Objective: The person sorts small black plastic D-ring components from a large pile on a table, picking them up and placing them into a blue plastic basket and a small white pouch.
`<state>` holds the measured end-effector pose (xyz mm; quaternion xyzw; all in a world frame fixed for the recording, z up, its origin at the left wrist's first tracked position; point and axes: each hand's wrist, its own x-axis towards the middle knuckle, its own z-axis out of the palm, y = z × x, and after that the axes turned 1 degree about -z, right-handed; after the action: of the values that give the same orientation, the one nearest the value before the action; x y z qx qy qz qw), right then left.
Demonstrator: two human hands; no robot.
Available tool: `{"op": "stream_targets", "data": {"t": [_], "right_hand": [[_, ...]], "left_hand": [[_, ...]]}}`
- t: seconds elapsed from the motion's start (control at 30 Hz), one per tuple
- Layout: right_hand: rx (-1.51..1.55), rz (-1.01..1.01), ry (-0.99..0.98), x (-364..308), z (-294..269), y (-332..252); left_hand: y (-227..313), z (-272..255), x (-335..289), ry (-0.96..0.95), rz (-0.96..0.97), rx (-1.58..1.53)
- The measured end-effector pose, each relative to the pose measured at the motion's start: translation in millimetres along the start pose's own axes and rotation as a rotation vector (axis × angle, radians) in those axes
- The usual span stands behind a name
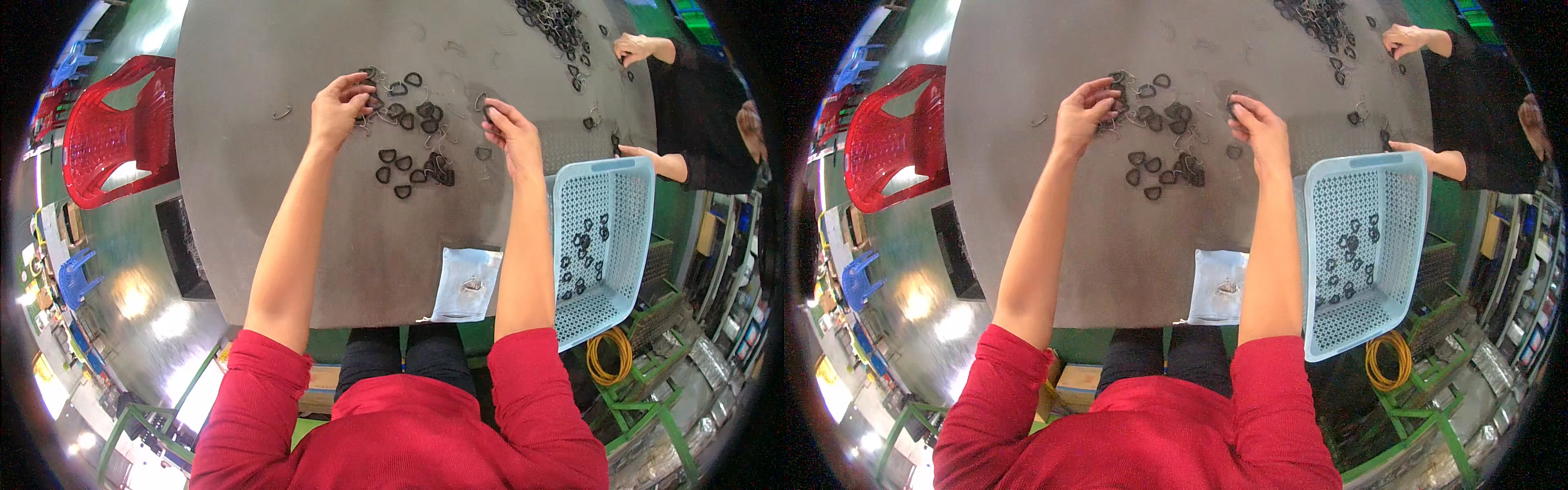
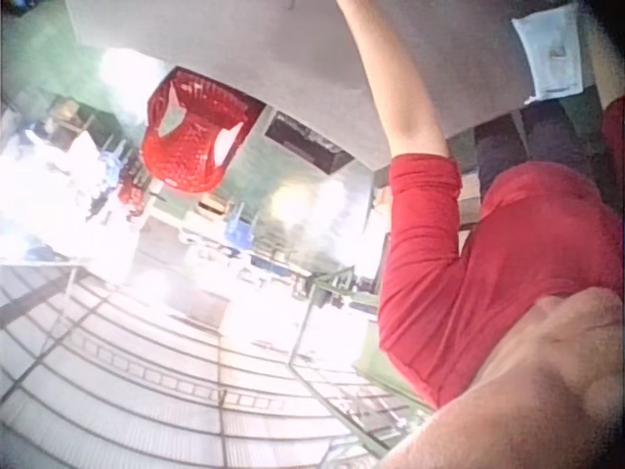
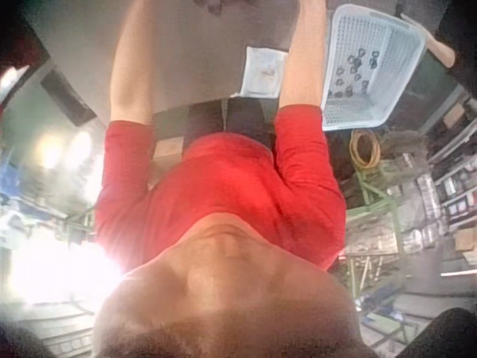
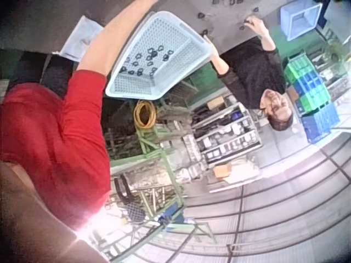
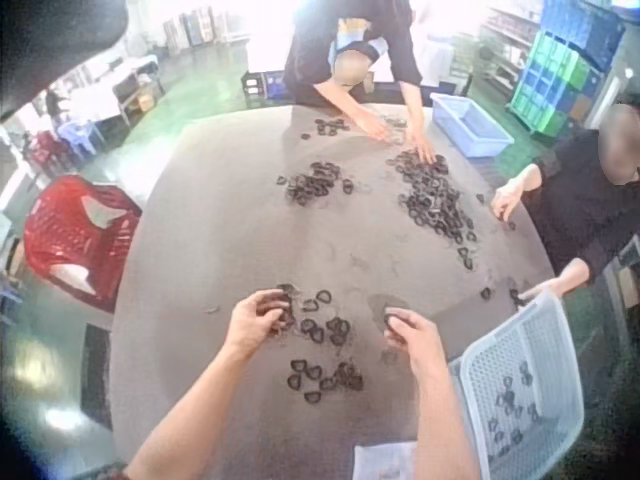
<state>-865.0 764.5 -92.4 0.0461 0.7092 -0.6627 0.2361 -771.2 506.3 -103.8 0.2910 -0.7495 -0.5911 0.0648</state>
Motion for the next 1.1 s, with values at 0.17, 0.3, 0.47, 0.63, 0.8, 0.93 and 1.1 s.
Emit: {"op": "stream_targets", "data": {"t": [0.17,0.3,0.47,0.63,0.8,0.93,1.1], "right_hand": [[0.192,0.222,-0.13,10,9,-3],[0.379,0.197,-0.327,28,29,-2],[-1.069,-0.218,-0.049,24,78,6],[-0.303,0.049,-0.307,32,53,7],[0.339,0.141,-0.42,42,36,-17],[-0.496,-0.11,-0.184,79,83,-12],[-0.991,-0.28,-0.211,92,100,-8]], "left_hand": [[11,-21,-1,-0.27,-0.165,-0.084],[18,-18,9,-0.265,-0.289,-0.54],[20,12,25,-0.26,-0.358,-0.422],[14,31,27,-0.21,-0.257,-0.401],[0,39,18,0.036,0.248,0.371],[-6,36,23,0.123,0.36,0.853],[-4,40,28,0.151,0.377,0.86]]}}
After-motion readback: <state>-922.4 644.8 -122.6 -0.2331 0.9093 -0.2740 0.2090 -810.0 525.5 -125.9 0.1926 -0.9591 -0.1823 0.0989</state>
